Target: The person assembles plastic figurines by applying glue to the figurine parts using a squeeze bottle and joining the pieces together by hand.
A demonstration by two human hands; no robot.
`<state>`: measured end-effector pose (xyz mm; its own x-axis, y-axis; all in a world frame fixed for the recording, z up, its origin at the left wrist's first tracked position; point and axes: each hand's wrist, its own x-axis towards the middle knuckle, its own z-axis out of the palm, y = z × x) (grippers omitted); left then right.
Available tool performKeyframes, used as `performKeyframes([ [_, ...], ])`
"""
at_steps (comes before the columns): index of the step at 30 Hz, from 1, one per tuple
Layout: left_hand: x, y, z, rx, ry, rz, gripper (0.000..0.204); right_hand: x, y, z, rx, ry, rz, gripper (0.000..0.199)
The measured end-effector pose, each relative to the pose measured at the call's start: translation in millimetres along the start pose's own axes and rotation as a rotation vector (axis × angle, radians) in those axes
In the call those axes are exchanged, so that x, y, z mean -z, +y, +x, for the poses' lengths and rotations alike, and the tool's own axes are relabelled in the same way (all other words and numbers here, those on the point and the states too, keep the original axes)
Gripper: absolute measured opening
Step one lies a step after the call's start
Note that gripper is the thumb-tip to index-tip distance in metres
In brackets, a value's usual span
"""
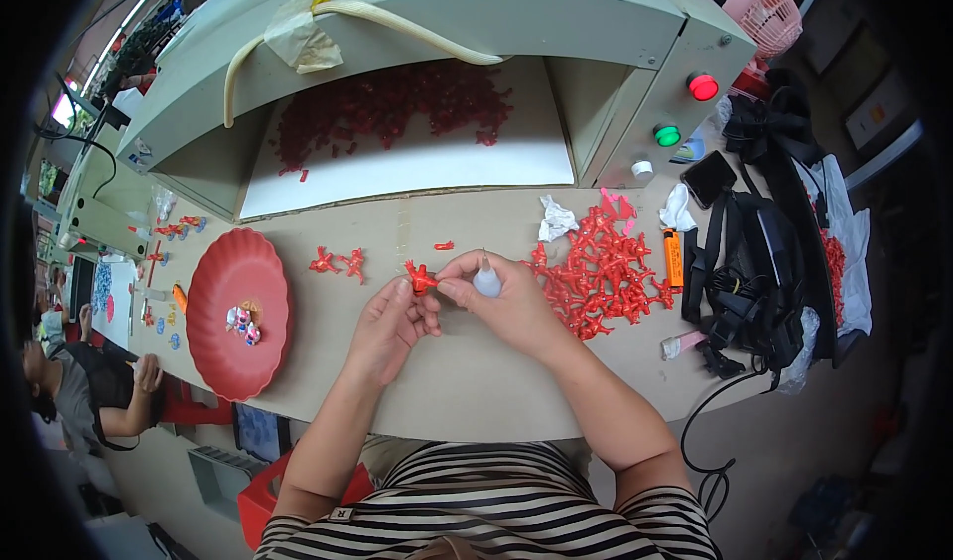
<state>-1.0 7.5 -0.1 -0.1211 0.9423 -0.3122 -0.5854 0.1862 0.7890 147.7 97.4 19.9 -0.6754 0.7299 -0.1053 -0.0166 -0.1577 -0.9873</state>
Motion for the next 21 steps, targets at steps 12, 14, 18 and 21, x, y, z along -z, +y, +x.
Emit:
performKeyframes([
  [12, 1.8, 1.0, -3.5, -0.079, 0.068, 0.083, 0.020, -0.3, 1.3, 0.4, 0.046, -0.004, -0.131, 0.011],
  [14, 2.5, 0.9, -4.1, -0.075, 0.070, 0.089, 0.020, -1.1, 1.7, -0.2, 0.063, -0.003, -0.171, 0.010],
  [18, 3.4, 0.3, -3.3, -0.068, 0.074, 0.090, 0.019, -1.9, 2.2, -0.3, 0.064, 0.005, -0.178, 0.011],
  [21, 3.9, -0.9, -0.3, -0.077, 0.062, 0.099, 0.018, 0.2, 3.0, 0.8, 0.065, 0.010, -0.189, 0.011],
])
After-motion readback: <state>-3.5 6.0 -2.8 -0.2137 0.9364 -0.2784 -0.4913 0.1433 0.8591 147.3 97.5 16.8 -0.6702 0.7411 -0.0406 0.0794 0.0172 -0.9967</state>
